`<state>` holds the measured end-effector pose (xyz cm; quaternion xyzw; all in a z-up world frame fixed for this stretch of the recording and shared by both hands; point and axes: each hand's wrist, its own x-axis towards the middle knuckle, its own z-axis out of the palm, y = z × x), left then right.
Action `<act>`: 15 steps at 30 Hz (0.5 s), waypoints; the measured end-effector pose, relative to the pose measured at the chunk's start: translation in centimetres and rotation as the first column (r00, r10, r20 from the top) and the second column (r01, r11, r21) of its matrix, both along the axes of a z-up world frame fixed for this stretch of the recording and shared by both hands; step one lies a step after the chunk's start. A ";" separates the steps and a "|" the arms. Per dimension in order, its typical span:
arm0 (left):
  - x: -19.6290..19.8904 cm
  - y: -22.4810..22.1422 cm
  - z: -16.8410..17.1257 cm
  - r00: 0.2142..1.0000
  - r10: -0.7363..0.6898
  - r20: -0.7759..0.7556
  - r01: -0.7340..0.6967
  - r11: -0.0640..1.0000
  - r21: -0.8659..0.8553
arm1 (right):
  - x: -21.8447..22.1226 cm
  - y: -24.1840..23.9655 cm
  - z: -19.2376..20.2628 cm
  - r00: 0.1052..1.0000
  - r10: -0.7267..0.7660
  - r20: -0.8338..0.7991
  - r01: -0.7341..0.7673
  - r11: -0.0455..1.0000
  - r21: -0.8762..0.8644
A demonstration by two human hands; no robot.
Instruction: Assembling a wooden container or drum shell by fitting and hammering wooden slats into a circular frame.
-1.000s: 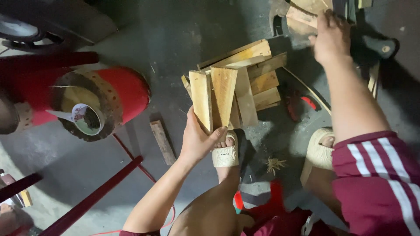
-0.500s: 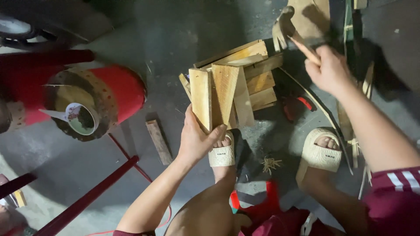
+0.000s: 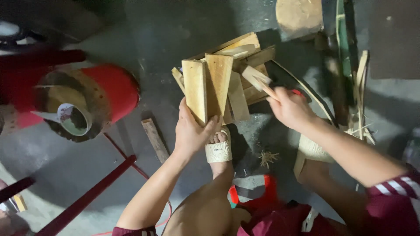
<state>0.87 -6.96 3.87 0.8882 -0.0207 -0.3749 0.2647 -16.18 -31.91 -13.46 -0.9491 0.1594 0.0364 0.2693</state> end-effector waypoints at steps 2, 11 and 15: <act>0.0 -0.1 -0.4 1.000 -0.002 -0.003 0.002 1.000 -0.001 | 1.4 0.5 -0.1 0.997 -0.026 -0.076 0.027 1.000 0.002; 0.0 -0.5 0.7 1.000 0.011 -0.018 -0.011 1.000 0.013 | 3.2 2.0 0.6 0.973 -0.011 -0.232 0.013 1.000 0.010; 0.2 -0.7 0.6 1.000 0.011 -0.003 -0.011 1.000 0.012 | 3.3 2.5 -1.7 0.977 -0.007 -0.212 -0.010 0.997 -0.077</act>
